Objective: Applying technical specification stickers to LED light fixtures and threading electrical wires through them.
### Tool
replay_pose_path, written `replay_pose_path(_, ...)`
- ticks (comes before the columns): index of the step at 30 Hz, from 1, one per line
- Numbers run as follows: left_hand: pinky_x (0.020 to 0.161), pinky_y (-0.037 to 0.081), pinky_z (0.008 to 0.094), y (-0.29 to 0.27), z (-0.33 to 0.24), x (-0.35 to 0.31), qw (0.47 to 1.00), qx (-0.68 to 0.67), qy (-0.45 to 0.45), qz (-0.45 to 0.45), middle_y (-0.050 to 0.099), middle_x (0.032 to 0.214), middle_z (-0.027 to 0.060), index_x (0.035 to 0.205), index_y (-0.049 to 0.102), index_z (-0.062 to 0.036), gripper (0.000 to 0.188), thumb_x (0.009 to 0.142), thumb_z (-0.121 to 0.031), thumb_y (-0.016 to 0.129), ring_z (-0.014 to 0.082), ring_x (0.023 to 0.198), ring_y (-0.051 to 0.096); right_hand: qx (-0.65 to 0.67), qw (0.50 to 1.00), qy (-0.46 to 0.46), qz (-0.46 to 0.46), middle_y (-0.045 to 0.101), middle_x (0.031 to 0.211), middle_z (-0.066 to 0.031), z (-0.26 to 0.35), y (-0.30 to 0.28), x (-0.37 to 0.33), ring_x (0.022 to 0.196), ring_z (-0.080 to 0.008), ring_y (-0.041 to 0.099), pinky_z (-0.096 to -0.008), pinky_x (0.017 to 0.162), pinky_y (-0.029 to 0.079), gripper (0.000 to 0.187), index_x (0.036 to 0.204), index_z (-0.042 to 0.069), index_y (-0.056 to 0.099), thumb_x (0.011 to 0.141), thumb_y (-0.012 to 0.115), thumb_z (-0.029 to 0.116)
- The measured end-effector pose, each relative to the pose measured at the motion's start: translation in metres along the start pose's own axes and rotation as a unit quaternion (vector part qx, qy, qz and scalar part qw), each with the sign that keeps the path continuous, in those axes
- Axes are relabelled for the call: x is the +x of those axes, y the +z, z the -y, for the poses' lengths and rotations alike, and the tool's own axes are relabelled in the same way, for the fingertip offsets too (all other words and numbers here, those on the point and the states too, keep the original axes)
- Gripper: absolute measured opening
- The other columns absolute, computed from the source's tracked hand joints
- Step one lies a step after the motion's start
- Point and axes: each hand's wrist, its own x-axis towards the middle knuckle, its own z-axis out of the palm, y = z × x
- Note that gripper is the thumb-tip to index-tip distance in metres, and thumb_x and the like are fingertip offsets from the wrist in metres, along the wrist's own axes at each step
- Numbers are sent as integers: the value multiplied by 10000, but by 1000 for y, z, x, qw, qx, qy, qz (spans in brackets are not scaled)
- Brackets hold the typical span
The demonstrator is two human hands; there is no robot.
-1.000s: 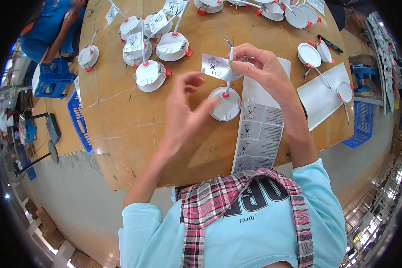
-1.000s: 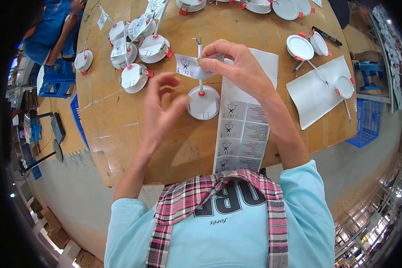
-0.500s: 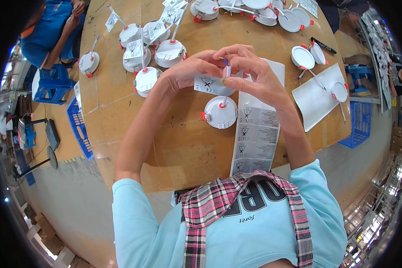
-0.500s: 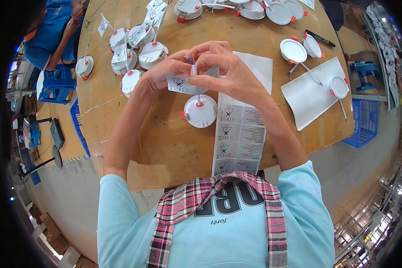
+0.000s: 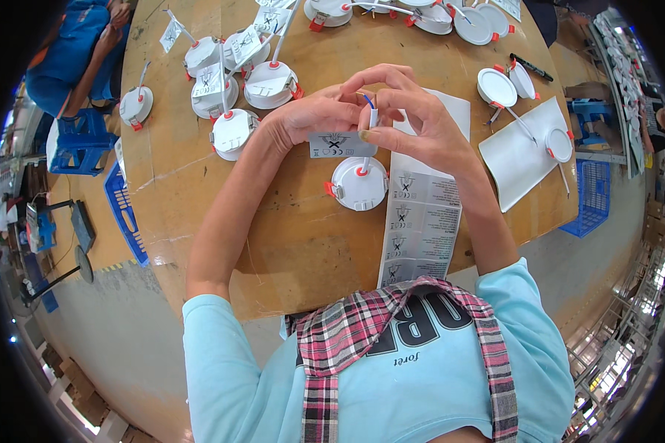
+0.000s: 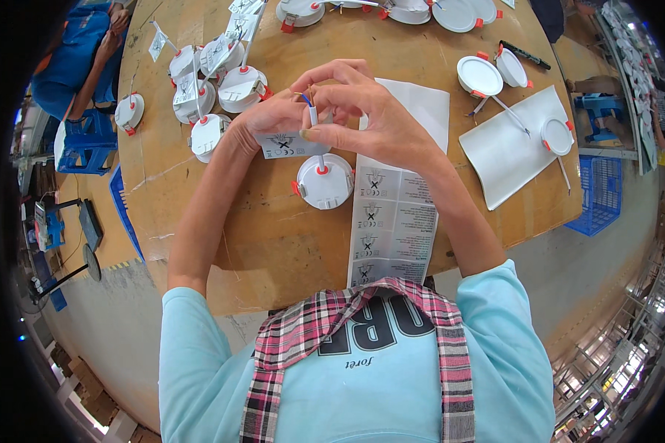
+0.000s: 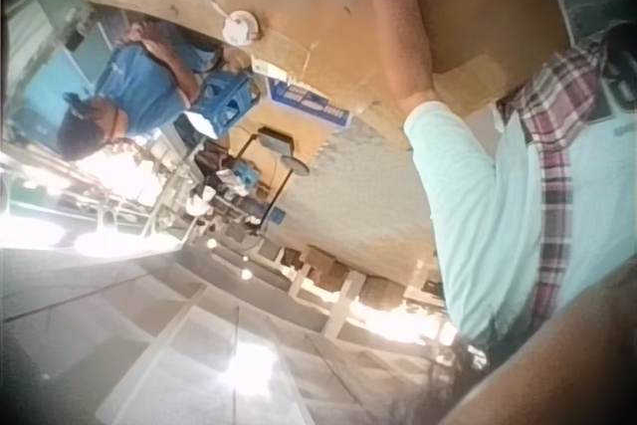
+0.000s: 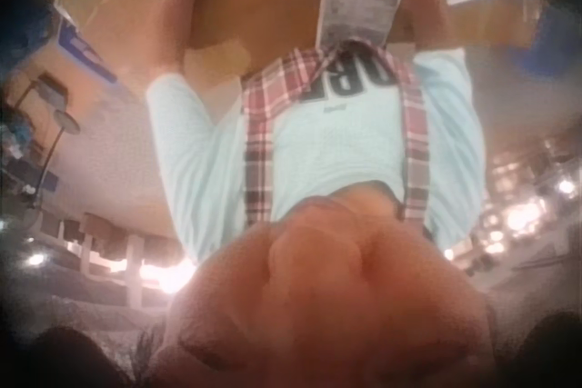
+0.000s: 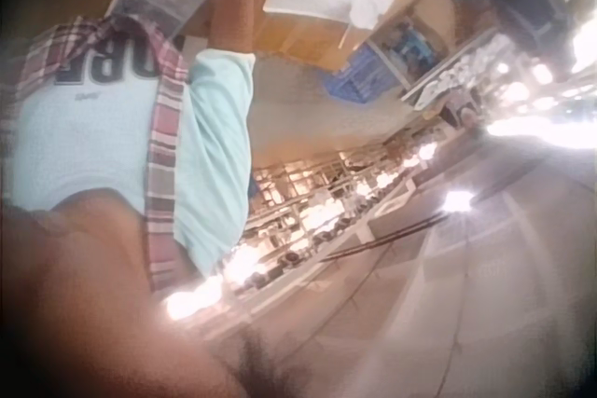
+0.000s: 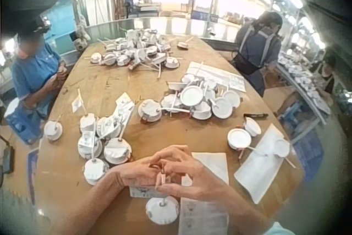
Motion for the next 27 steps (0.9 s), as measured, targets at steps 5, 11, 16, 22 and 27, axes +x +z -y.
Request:
replay_pose_path(5,831,481,236,11,-11,-14,999,25,-10,-35,637,957,23,1026,629,-53,220,857,-191,659,79,878,600,-50,998,-43,-17,568,1206,-52,-5,-1,0,1182,-242,411,-381,995,358,128,865,73,674,779,713,158)
replay_pose_path(11,792,518,274,17,-16,-36,991,20,16,-130,659,920,26,1035,627,-50,250,856,-214,685,105,840,633,-66,995,-23,-64,557,1154,-37,-6,1,-1,1153,-224,428,-365,1011,333,196,882,61,662,740,750,163)
replay_pose_path(16,775,518,259,18,-8,-46,985,15,55,-162,659,895,15,985,632,-54,199,858,-198,684,86,812,631,-41,996,2,-84,538,1075,-23,-8,4,-2,1082,-193,453,-341,961,351,193,878,53,650,751,758,150)
replay_pose_path(22,792,519,244,14,6,-52,978,-15,128,-166,656,918,8,976,624,-39,105,888,-95,639,71,856,629,37,994,13,-102,571,971,-15,-14,9,0,981,-158,491,-300,891,376,139,884,42,645,780,731,77)
replay_pose_path(27,845,522,255,14,11,-52,970,12,140,-197,646,1006,13,1003,625,-39,115,903,-95,640,90,929,630,54,992,21,-113,593,866,2,-15,9,1,875,-124,486,-276,843,391,132,921,27,646,805,704,49)
